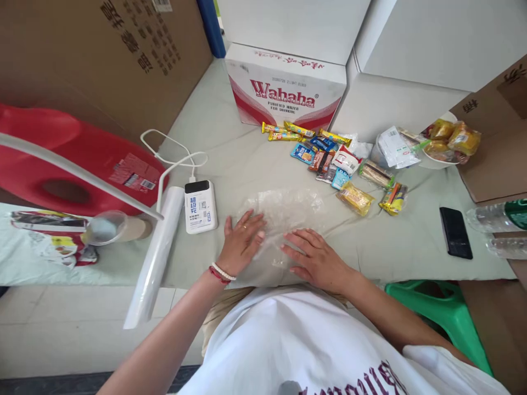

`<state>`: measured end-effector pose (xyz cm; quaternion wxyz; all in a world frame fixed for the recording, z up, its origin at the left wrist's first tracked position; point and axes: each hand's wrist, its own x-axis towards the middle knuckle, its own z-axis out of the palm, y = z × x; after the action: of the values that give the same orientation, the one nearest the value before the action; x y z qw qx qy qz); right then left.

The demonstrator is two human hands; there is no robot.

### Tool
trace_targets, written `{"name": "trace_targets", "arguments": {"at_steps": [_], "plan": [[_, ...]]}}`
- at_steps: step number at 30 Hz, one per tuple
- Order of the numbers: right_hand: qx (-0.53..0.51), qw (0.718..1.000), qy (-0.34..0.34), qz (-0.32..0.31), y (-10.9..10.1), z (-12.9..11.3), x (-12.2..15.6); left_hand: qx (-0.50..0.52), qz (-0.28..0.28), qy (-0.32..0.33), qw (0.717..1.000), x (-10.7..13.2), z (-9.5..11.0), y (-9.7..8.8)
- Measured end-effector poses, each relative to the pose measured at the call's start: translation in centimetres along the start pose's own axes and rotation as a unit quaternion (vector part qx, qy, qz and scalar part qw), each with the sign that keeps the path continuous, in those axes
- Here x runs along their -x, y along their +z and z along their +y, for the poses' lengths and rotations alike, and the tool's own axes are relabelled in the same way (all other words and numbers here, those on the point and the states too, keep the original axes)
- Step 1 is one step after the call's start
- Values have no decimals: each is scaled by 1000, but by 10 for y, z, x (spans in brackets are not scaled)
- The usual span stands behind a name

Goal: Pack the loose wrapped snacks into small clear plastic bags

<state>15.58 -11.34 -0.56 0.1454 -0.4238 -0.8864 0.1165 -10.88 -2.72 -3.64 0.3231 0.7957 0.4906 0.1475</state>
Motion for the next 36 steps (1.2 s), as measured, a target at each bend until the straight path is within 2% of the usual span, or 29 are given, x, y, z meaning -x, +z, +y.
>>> {"name": "trace_targets", "arguments": {"at_steps": [2,4,6,8,10,12,14,15,16,18,19,21,23,25,27,30,32,34,36], "plan": [[16,999,15,-46,8,15,32,-87,-46,40,994,2,-5,1],[36,996,69,-53,2,38,67,-126,-87,80,985,4,-14,-3],[47,988,142,-24,-16,58,91,-127,-113,98,980,6,-22,-8],[35,980,190,33,-36,67,99,-112,-113,107,981,7,-24,-13],[3,975,201,96,-47,62,89,-102,-58,100,988,7,-17,-15],[-25,973,192,130,-45,46,68,-101,64,71,990,8,1,-12],[-27,976,183,118,-31,26,44,-98,199,46,974,11,26,-2],[-20,978,182,100,-21,15,33,-91,240,49,965,13,40,5],[-12,980,182,78,-12,6,23,-83,254,64,961,15,53,14],[-10,984,176,35,4,-10,8,-79,216,93,969,16,71,34],[-15,985,171,20,10,-15,3,-88,189,88,974,15,75,44],[-14,985,173,9,15,-17,1,-134,138,57,980,11,73,60],[15,978,210,11,14,-10,6,-182,86,41,979,6,60,67],[43,965,258,3,9,5,18,-214,42,52,975,4,41,62],[33,960,279,-23,-3,24,31,-233,16,73,970,5,21,50],[18,949,313,-43,-33,55,28,-250,-8,106,962,10,-1,31],[59,925,373,-28,-57,77,1,-255,-18,121,959,14,-9,24],[112,901,418,-9,-75,102,-42,-258,-22,128,957,17,-12,22],[146,874,464,-5,-82,128,-91,-260,-23,131,956,19,-11,23]]}}
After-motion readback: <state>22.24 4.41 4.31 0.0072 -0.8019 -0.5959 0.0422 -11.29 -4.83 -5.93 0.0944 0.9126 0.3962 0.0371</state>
